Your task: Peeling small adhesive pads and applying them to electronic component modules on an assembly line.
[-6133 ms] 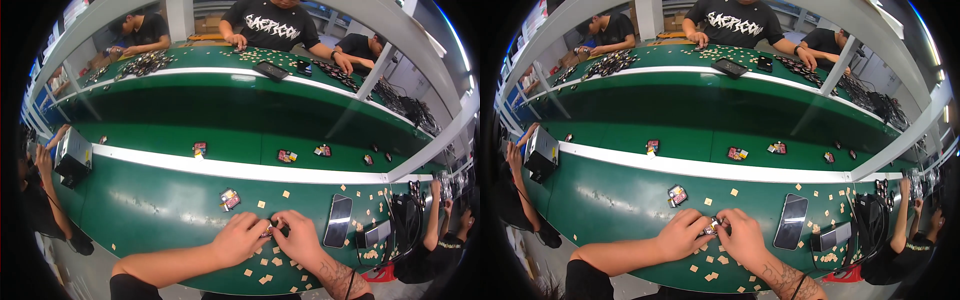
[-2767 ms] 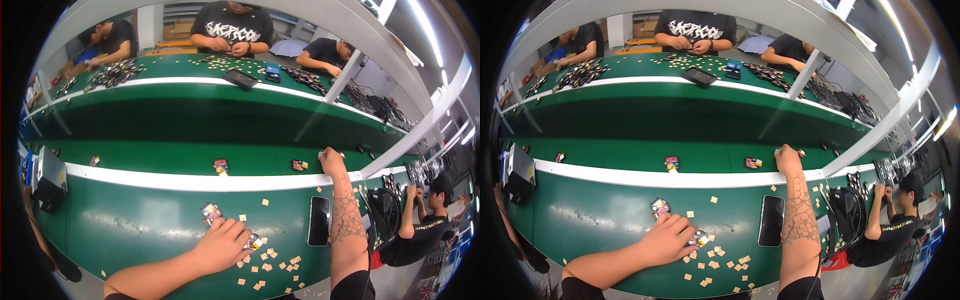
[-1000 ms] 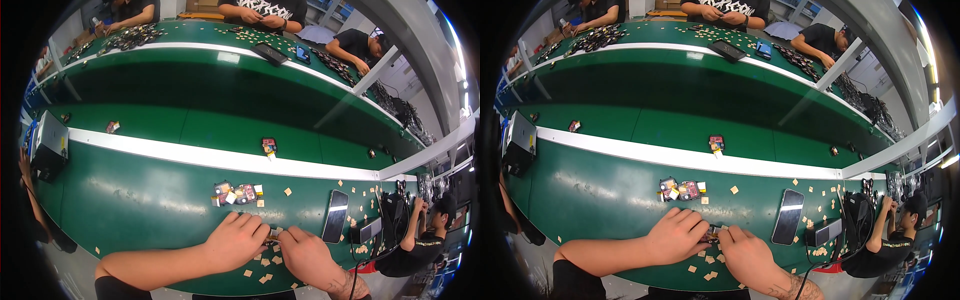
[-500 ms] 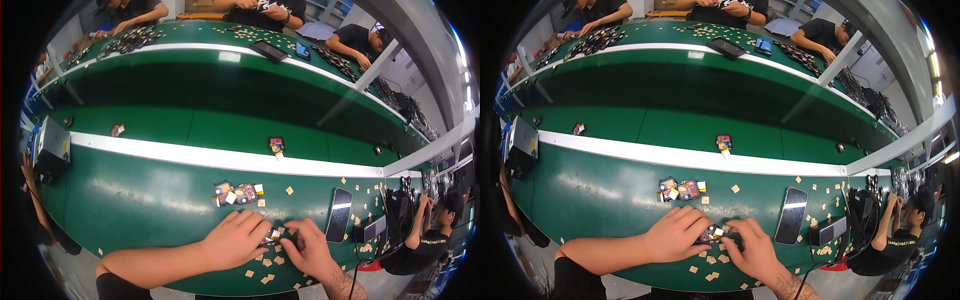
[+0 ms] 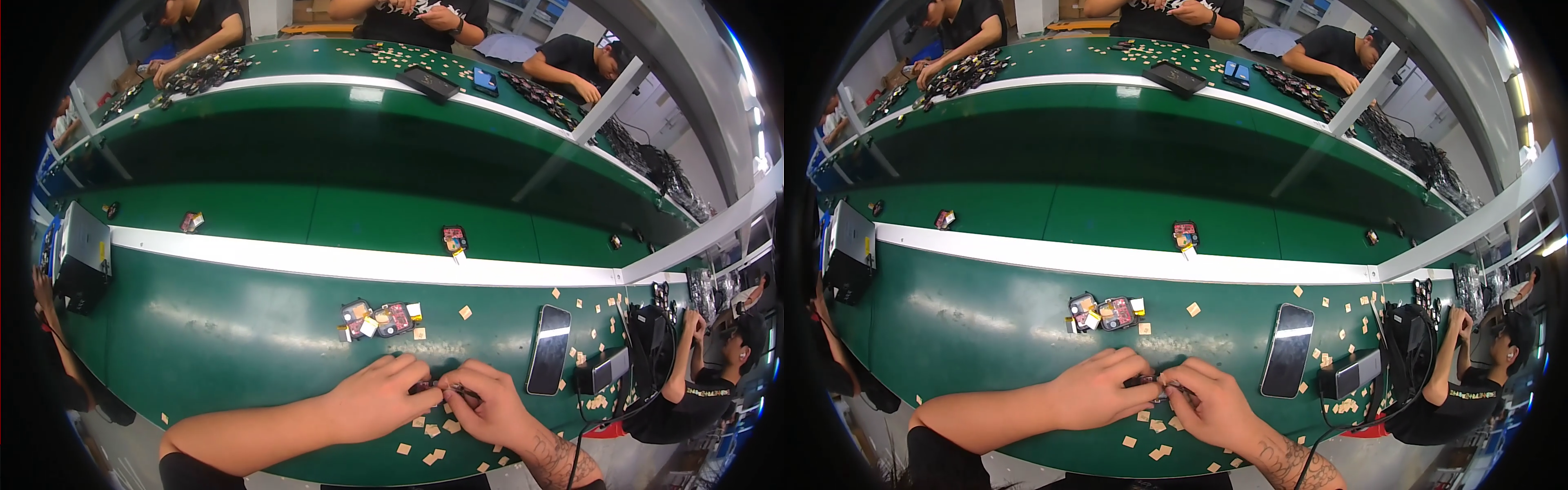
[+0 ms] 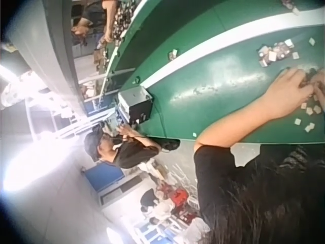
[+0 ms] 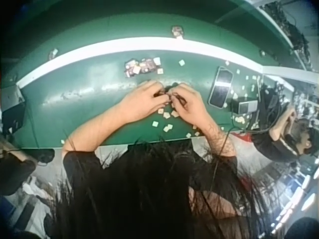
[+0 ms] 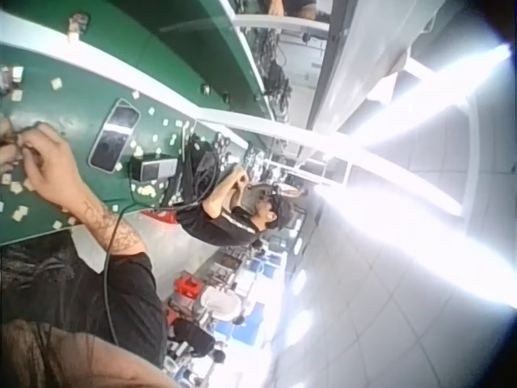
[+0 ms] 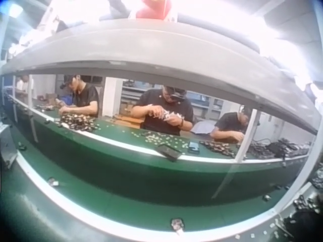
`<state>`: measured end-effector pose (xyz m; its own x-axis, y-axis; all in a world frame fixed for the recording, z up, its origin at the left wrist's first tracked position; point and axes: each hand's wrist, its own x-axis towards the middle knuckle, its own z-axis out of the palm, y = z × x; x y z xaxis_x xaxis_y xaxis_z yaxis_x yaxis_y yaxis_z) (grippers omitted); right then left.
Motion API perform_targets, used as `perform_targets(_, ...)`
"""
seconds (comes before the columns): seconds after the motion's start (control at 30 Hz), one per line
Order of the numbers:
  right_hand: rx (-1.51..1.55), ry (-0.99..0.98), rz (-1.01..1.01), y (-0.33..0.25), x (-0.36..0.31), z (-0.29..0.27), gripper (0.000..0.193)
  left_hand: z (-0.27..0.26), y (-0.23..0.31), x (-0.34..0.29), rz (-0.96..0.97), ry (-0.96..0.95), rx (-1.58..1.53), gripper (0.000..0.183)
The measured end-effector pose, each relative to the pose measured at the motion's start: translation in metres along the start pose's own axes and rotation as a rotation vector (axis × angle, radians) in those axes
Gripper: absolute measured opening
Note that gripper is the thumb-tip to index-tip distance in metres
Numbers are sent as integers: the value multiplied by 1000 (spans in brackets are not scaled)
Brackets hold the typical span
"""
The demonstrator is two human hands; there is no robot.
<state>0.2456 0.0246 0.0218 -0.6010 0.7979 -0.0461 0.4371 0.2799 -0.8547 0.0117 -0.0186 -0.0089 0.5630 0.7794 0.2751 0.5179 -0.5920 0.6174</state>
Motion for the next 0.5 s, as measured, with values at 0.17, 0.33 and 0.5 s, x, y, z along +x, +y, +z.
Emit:
perform_targets(0.17,65,-149,66,-3,4,-18,20,-1,-1,-1,18,-36,63,22)
perform_targets(0.33,-21,-202,42,-2,5,-30,23,-2,0,-2,69,-35,124,25)
perform_targets(0.5,-187,-181,14,-11,5,-22,25,-4,1,-1,94,-17,187,25)
